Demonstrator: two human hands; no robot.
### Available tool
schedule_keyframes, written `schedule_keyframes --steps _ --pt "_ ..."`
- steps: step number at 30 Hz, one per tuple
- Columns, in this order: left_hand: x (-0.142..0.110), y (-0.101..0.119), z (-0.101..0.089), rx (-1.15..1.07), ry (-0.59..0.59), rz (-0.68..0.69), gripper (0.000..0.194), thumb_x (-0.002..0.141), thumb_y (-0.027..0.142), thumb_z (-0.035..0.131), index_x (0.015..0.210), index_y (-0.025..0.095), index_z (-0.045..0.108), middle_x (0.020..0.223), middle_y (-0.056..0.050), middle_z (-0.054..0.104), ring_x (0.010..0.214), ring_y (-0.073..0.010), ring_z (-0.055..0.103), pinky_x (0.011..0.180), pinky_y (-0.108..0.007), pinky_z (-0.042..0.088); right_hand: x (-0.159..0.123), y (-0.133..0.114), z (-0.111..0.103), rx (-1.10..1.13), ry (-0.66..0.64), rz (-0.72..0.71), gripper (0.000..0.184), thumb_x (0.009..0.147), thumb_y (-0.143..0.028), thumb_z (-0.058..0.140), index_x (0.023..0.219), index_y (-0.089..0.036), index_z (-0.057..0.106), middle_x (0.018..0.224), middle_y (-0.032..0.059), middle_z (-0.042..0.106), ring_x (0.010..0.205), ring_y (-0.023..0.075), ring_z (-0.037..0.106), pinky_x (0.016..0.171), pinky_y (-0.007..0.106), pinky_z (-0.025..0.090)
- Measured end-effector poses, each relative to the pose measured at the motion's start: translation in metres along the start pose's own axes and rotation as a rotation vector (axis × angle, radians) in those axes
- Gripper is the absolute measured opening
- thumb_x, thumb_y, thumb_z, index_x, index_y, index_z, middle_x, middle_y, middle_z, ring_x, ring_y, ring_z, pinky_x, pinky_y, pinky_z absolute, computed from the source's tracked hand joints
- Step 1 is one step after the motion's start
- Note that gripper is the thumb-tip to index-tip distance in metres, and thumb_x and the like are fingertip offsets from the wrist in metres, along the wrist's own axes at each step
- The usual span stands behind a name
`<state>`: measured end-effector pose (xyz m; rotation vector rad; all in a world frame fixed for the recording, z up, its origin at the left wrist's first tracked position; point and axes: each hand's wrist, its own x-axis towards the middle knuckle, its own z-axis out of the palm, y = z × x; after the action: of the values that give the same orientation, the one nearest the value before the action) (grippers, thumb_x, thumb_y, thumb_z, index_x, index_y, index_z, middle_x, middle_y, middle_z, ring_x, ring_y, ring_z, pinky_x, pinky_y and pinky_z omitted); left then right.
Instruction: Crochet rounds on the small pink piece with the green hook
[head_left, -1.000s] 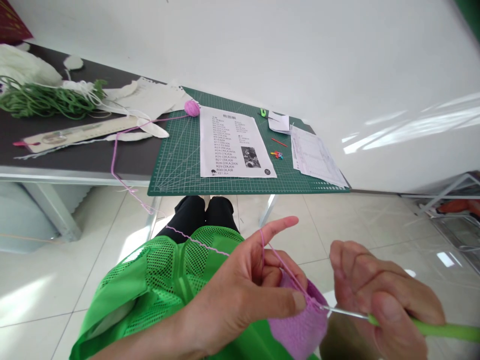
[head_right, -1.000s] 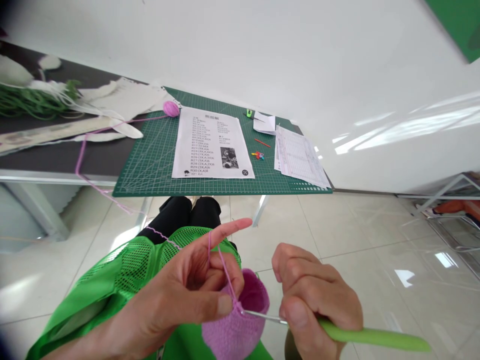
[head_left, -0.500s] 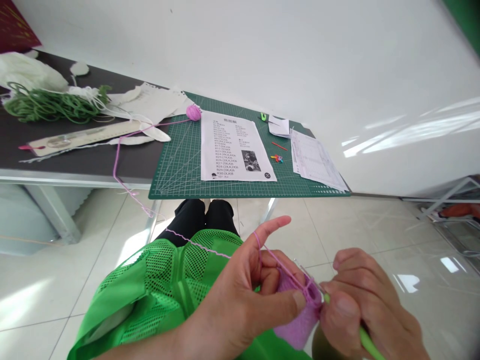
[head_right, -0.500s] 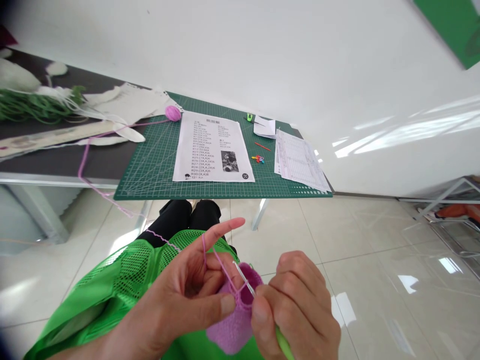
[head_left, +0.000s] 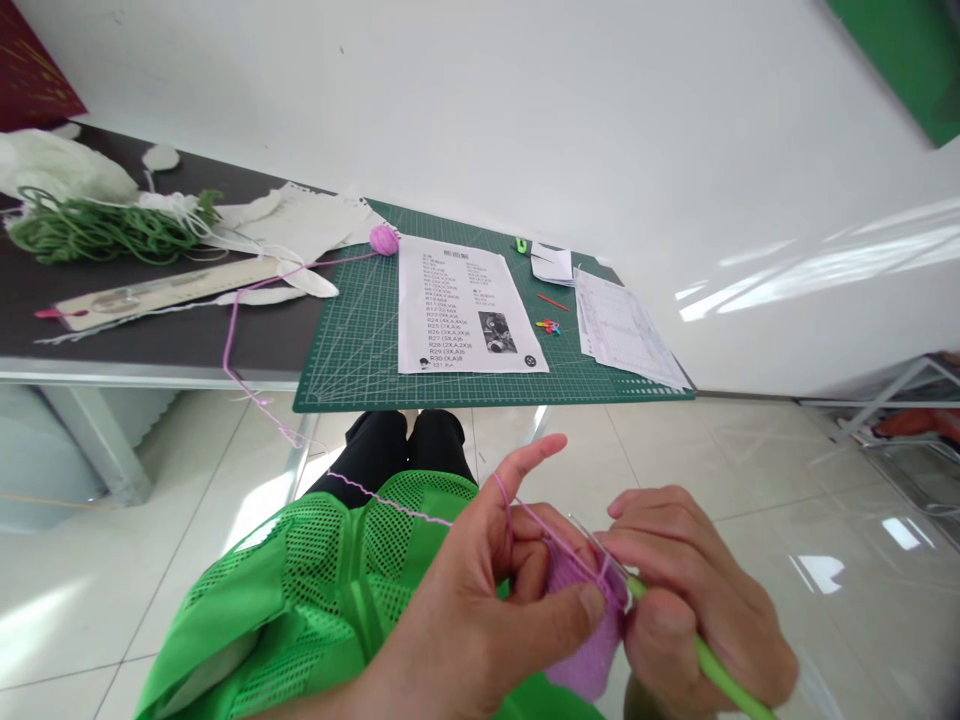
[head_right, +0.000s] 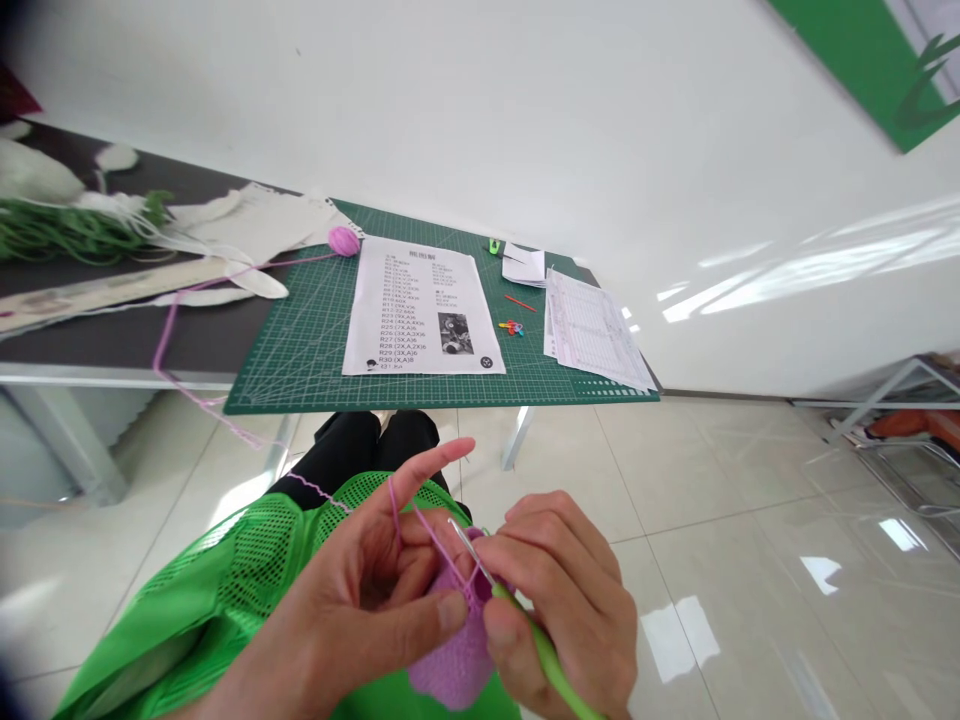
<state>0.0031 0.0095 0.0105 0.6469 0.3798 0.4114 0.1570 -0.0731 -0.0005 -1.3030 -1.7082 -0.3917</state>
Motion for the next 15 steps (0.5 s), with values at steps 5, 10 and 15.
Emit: schedule_keyframes --steps 5,10,15 --pt "-0.004 -0.005 0.007 0.067 0.165 0.12 0.076 0.084 0.026 0.09 0.151 0.026 0.055 0.067 0.009 0.051 0.058 -0.0086 0.033 0.06 -0.021 0.036 0.002 -0.001 0.011 0.036 0.142 0.034 0.024 0.102 -0.012 0.049 0.094 -0.019 0.07 0.073 0.0022 0.064 0.064 0.0168 0.059 0.06 0.036 0.055" --pt "-0.004 -0.013 0.008 -0.015 0.268 0.27 0.039 0.095 0.028 0.078 0.134 0.032 0.072 0.109 -0.002 0.07 0.06 -0.0076 0.042 0.06 -0.022 0.044 0.001 0.001 0.019 0.05 0.211 0.021 0.023 0.1 -0.007 0.05 0.088 -0.013 0.069 0.072 0.004 0.065 0.066 0.0161 0.059 0.061 0.035 0.056" --pt "-0.005 -0.012 0.007 -0.055 0.292 0.304 0.025 0.108 0.033 0.059 0.12 0.025 0.078 0.072 0.002 0.065 0.053 -0.0086 0.037 0.059 -0.022 0.04 0.0 0.005 0.025 0.041 0.285 -0.019 0.024 0.103 -0.011 0.05 0.088 -0.012 0.07 0.071 0.0042 0.064 0.066 0.0166 0.059 0.06 0.035 0.055"
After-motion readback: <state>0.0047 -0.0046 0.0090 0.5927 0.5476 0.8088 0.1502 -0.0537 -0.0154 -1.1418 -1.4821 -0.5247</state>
